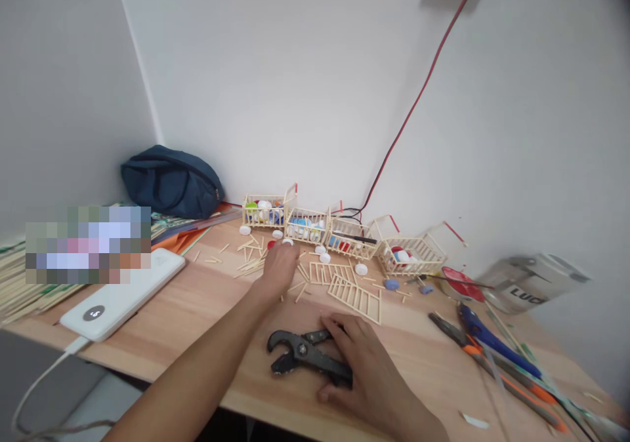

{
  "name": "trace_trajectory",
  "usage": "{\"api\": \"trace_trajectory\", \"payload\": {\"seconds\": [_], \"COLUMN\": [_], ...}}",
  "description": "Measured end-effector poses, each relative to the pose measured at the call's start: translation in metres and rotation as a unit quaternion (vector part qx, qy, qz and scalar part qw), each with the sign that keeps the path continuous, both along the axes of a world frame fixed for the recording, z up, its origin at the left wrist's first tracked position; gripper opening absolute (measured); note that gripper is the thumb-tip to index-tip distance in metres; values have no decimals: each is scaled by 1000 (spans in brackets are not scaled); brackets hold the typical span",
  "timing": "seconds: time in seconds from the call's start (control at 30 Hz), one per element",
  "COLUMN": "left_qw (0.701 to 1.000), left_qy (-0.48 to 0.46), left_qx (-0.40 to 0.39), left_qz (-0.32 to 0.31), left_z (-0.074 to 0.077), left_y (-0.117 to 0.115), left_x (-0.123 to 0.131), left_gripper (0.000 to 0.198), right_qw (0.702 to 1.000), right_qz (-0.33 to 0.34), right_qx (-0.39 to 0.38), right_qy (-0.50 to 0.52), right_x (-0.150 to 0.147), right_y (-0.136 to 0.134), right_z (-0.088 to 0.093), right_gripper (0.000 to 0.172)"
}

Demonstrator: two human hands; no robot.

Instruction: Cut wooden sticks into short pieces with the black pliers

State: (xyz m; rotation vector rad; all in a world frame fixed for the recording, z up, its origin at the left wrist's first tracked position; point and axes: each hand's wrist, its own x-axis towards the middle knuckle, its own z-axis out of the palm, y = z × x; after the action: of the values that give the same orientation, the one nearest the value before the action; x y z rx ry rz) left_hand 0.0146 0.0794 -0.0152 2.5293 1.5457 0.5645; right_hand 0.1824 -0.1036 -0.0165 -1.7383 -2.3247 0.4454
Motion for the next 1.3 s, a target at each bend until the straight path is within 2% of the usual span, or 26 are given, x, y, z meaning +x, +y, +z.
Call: {"api": "trace_trajectory", "payload": {"seconds": [0.17,0.33,0.63,0.83,0.97,1.07,1.13,1.3], "left_qw": [999,997,996,999,993,941,926,913], "left_qy": [29,38,37,-12,-99,-275,-300,-296], "left_qx": [-7,-22,-63,-46,-69,-194,-229,-280], "left_qz": [29,57,44,21,-4,-19,-18,6], "left_z": [-2,3,17,22,38,55,64,81], "left_y": [-7,-6,-3,-4,12,32,44,69], "left_x": [7,7,18,1,-9,1,13,42], "left_gripper": [27,29,34,30,30,24,19,13], "right_qw": [1000,1000,1000,999,998,998,999,998], "right_qz": [3,-5,15,8,5,8,21,60], "right_qx": [-18,-29,-21,-44,-58,-52,-39,-5], "right_qy": [-5,-8,-15,-16,-17,-20,-20,-15], "right_x": [-1,-3,-2,-1,-1,0,2,11], "right_y": [-1,-4,-6,-6,-4,-1,1,6], "right_z": [3,5,5,7,6,2,-3,-16], "right_gripper": [98,104,101,103,104,103,103,100]}}
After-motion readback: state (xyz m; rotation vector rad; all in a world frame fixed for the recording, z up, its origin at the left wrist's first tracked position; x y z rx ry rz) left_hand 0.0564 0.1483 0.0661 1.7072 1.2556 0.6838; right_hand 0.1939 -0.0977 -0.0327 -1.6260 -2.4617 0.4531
